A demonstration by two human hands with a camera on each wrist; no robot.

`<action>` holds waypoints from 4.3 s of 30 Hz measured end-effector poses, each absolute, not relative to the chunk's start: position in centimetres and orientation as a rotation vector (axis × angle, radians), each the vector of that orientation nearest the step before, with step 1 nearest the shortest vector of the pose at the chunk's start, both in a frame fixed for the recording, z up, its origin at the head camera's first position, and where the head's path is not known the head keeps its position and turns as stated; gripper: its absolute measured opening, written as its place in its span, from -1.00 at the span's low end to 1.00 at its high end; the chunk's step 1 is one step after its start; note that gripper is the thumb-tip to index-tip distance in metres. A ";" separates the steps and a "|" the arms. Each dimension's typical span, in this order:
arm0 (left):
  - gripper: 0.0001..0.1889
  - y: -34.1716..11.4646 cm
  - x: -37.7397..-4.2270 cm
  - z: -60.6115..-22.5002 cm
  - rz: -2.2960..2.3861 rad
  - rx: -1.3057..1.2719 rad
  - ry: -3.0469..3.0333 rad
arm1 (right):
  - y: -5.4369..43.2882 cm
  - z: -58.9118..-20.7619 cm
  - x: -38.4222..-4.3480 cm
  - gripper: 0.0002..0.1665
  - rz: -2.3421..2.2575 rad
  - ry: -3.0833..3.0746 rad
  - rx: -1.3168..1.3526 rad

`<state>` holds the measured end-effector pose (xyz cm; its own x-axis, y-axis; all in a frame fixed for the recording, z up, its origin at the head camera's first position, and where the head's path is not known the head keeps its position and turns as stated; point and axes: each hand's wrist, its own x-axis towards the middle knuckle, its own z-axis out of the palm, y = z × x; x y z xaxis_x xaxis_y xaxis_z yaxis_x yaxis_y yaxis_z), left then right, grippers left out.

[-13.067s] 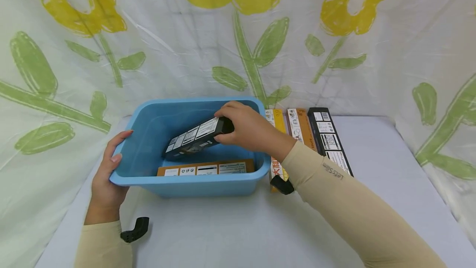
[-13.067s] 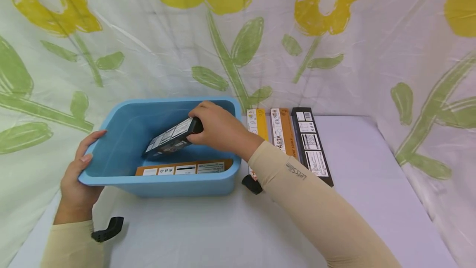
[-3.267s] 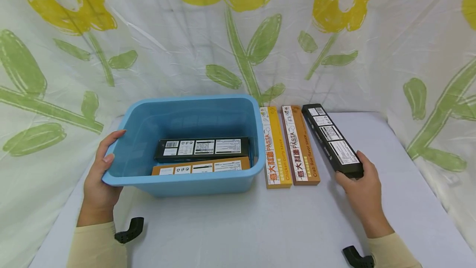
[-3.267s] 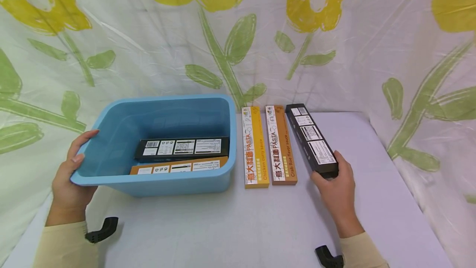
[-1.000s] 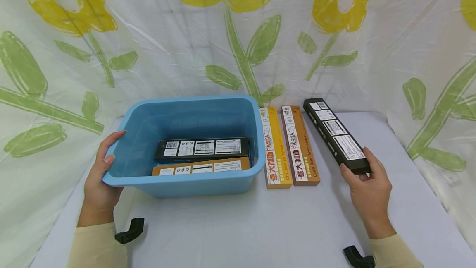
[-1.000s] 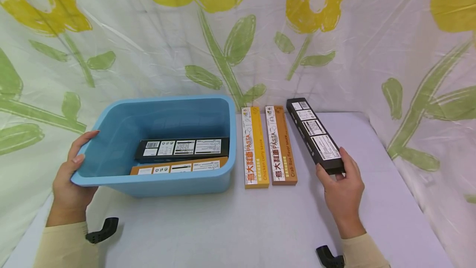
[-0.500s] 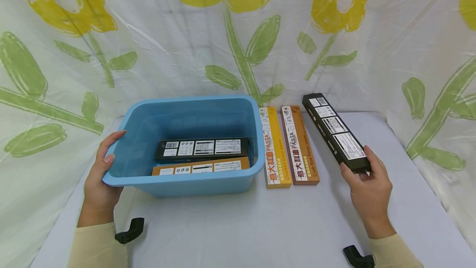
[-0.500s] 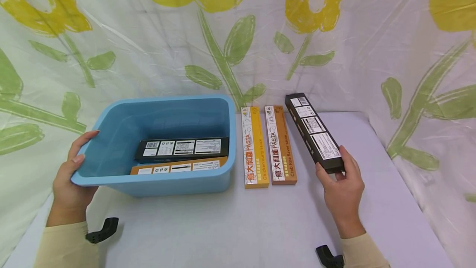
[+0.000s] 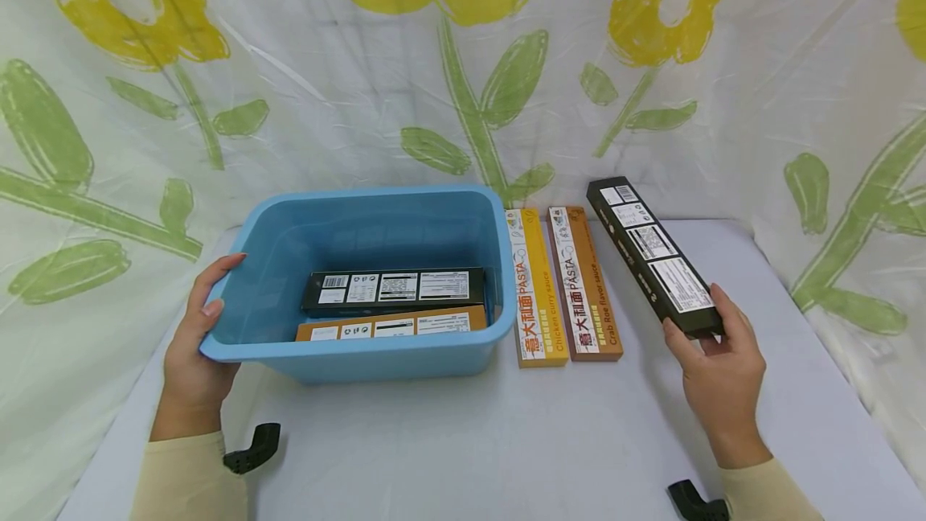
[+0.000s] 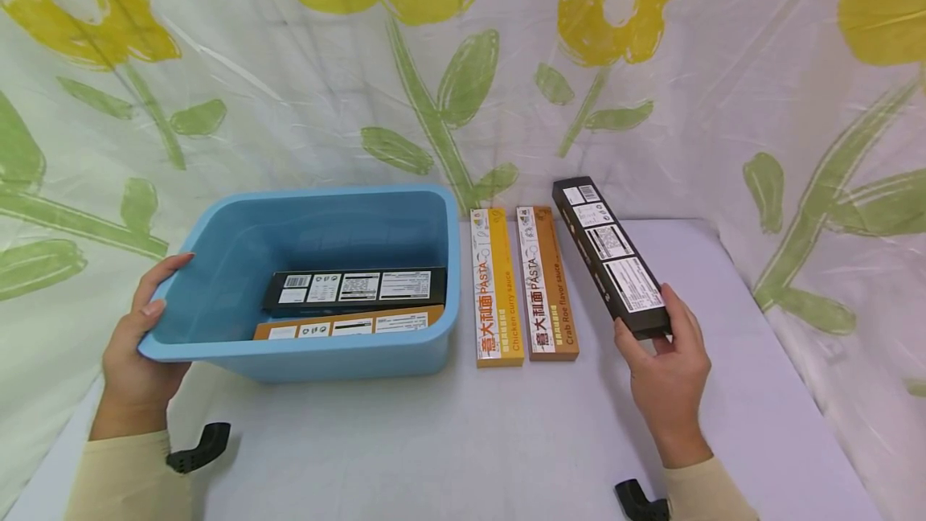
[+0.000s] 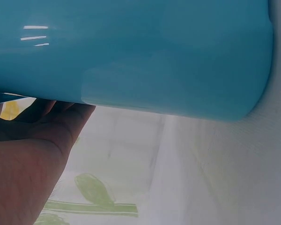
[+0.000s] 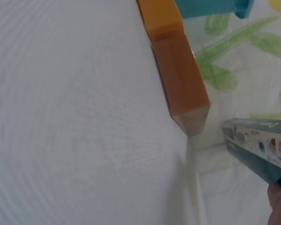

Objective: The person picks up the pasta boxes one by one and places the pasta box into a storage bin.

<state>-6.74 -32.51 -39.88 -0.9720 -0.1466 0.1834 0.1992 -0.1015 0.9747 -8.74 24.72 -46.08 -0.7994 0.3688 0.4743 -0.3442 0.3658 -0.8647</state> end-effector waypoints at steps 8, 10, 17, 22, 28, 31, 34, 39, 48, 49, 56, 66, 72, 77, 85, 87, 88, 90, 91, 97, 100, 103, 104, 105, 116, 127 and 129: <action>-0.31 -32.6 -6.7 -39.9 -2.179 -0.067 -1.929 | 24.6 -46.1 -8.6 0.02 1.469 -2.009 0.030; -0.31 -32.6 -6.7 -40.0 -2.180 -0.070 -1.928 | 24.5 -46.0 -8.6 0.02 1.476 -2.004 0.037; -0.31 -32.6 -6.8 -40.0 -2.171 -0.070 -1.935 | 24.3 -45.8 -8.5 0.01 1.538 -1.953 0.057; -0.31 -32.6 -6.8 -40.0 -2.174 -0.072 -1.930 | 24.1 -45.8 -8.5 0.01 1.568 -1.944 0.059; -0.30 -32.7 -6.8 -40.1 -2.176 -0.078 -1.927 | 23.8 -45.9 -8.4 0.02 1.590 -1.930 0.083; -0.30 -32.7 -6.8 -40.1 -2.175 -0.075 -1.927 | 23.6 -45.8 -8.4 0.01 1.607 -1.925 0.090; -0.30 -32.7 -6.8 -40.1 -2.175 -0.069 -1.928 | 23.5 -45.7 -8.2 0.02 1.607 -1.931 0.113; -0.30 -32.7 -6.8 -40.1 -2.178 -0.076 -1.924 | 23.4 -45.8 -8.1 0.00 1.625 -1.891 0.194; -0.30 -32.6 -6.9 -40.2 -2.176 -0.076 -1.925 | 23.2 -45.7 -8.0 -0.02 1.737 -1.750 0.320; -0.30 -32.5 -6.9 -40.2 -2.177 -0.077 -1.926 | 23.1 -45.7 -8.0 -0.02 1.752 -1.724 0.333; -0.31 -32.5 -7.1 -40.3 -2.186 -0.083 -1.923 | 23.0 -45.5 -8.0 -0.02 1.805 -1.627 0.386; -0.31 -32.5 -7.1 -40.2 -2.182 -0.094 -1.929 | 23.0 -44.5 -7.7 -0.03 1.849 -1.557 0.459; -0.31 -32.6 -7.1 -40.0 -2.195 -0.084 -1.919 | 22.7 -43.7 -7.5 -0.02 1.878 -1.547 0.494; -0.31 -32.6 -7.0 -39.7 -2.182 -0.047 -1.956 | 22.5 -43.3 -7.3 -0.01 1.880 -1.554 0.509; -0.31 -32.6 -6.8 -39.2 -2.194 -0.069 -1.966 | 22.1 -42.3 -6.8 0.01 1.893 -1.505 0.595; -0.30 -32.7 -6.8 -39.1 -2.198 -0.092 -1.963 | 21.9 -41.9 -6.8 0.01 1.891 -1.486 0.627; -0.30 -32.7 -6.8 -39.0 -2.201 -0.105 -1.961 | 21.7 -41.7 -6.8 0.01 1.891 -1.472 0.642; -0.30 -32.9 -6.8 -39.0 -2.204 -0.140 -1.960 | 21.4 -41.4 -6.7 0.00 1.888 -1.455 0.665; -0.30 -32.9 -6.8 -38.9 -2.204 -0.155 -1.963 | 21.3 -41.3 -6.7 -0.01 1.884 -1.454 0.673; -0.30 -33.5 -7.0 -38.8 -2.193 -0.216 -1.993 | 20.8 -40.4 -6.2 -0.05 1.864 -1.474 0.705; -0.30 -33.8 -7.0 -38.7 -2.185 -0.230 -2.004 | 20.5 -40.0 -6.1 -0.06 1.852 -1.482 0.727; -0.29 -33.8 -7.1 -38.7 -2.198 -0.231 -1.993 | 20.3 -39.7 -6.0 -0.08 1.847 -1.476 0.749; -0.30 -33.8 -7.1 -38.6 -2.202 -0.222 -1.988 | 20.2 -39.6 -6.0 -0.08 1.845 -1.474 0.756; -0.30 -33.8 -7.1 -38.6 -2.208 -0.208 -1.983 | 20.1 -39.5 -6.0 -0.09 1.848 -1.468 0.763; -0.32 -33.1 -7.1 -38.2 -2.198 -0.064 -2.035 | 19.1 -38.5 -5.9 -0.11 1.880 -1.442 0.841; -0.32 -33.3 -7.2 -38.5 -2.223 -0.072 -2.006 | 18.6 -38.1 -5.8 -0.13 1.864 -1.498 0.881; -0.32 -33.3 -7.2 -38.5 -2.231 -0.078 -1.991 | 18.5 -38.1 -5.9 -0.14 1.874 -1.477 0.903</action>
<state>-7.24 -33.26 -38.54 -0.9874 -0.0769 0.1383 0.1461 -0.1075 0.9834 -5.91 18.50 -38.13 -0.6012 0.0336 0.7984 -0.7842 -0.2169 -0.5813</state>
